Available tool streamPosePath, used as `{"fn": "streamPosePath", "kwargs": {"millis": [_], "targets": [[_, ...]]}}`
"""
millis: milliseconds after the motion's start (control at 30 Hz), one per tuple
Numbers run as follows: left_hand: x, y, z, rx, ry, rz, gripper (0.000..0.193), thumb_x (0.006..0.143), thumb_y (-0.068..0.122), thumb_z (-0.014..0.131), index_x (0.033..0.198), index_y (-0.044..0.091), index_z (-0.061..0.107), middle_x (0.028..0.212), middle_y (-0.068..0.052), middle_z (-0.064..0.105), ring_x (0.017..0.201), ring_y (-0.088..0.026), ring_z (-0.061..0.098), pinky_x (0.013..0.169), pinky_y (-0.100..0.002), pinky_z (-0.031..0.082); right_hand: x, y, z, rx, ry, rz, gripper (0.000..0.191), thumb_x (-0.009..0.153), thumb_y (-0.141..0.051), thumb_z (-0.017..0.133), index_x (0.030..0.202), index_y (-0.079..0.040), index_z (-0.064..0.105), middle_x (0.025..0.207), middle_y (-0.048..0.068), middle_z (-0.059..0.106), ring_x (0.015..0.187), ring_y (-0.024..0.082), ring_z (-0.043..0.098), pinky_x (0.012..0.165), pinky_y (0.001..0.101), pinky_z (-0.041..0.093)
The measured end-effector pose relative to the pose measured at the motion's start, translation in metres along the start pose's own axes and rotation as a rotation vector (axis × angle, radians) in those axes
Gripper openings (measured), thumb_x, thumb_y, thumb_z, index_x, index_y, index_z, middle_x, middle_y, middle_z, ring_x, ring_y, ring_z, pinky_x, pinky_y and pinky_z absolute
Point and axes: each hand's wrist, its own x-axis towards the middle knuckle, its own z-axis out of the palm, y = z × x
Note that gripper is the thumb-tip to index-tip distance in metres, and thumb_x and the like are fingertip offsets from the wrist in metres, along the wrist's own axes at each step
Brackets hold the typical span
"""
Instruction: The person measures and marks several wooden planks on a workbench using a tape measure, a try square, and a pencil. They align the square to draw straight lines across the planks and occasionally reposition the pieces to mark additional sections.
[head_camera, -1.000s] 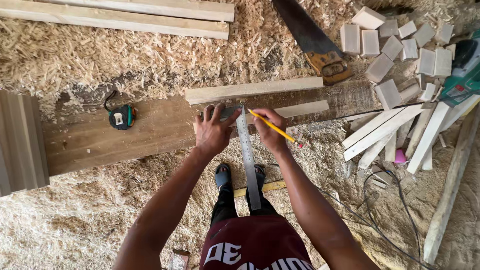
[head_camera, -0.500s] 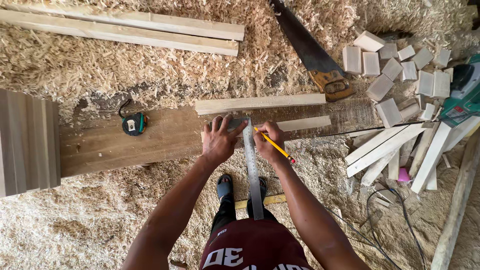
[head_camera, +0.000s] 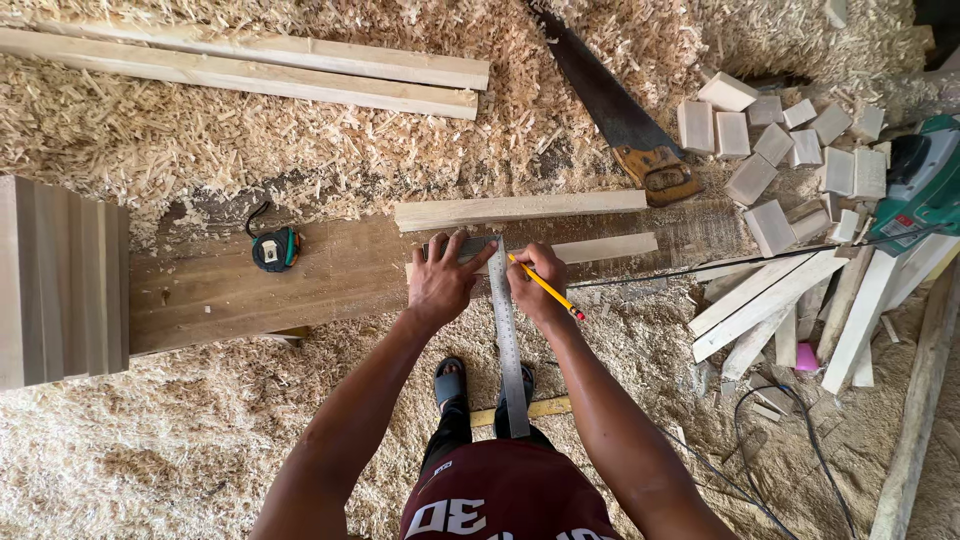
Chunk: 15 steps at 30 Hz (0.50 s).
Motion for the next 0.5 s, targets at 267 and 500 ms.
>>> {"fn": "streamPosePath", "kwargs": {"millis": [267,500], "targets": [[-0.0009,0.0013,-0.0019,-0.01,0.013,-0.008,0.068,0.096,0.04,0.063,0.153,0.057,0.03,0.165,-0.008,0.026,0.146,-0.038,0.029,0.113,-0.064,0.033,-0.0002,0.0019,0.0026,0.013,0.029,-0.016,0.01,0.082,0.003,0.066,0.087,-0.001,0.059,0.088,0.014,0.067,0.073,0.025,0.071,0.063,0.0354,0.057],[-0.001,0.003,-0.0051,-0.015,0.033,-0.009,0.067,0.095,0.04,0.064,0.152,0.056,0.032,0.165,-0.008,0.026,0.146,-0.038,0.028,0.113,-0.065,0.033,0.0011,0.0008,0.0025,0.032,0.043,-0.044,0.01,0.082,0.004,0.065,0.087,0.0,0.057,0.086,0.015,0.066,0.073,0.028,0.07,0.063,0.0373,0.055]]}}
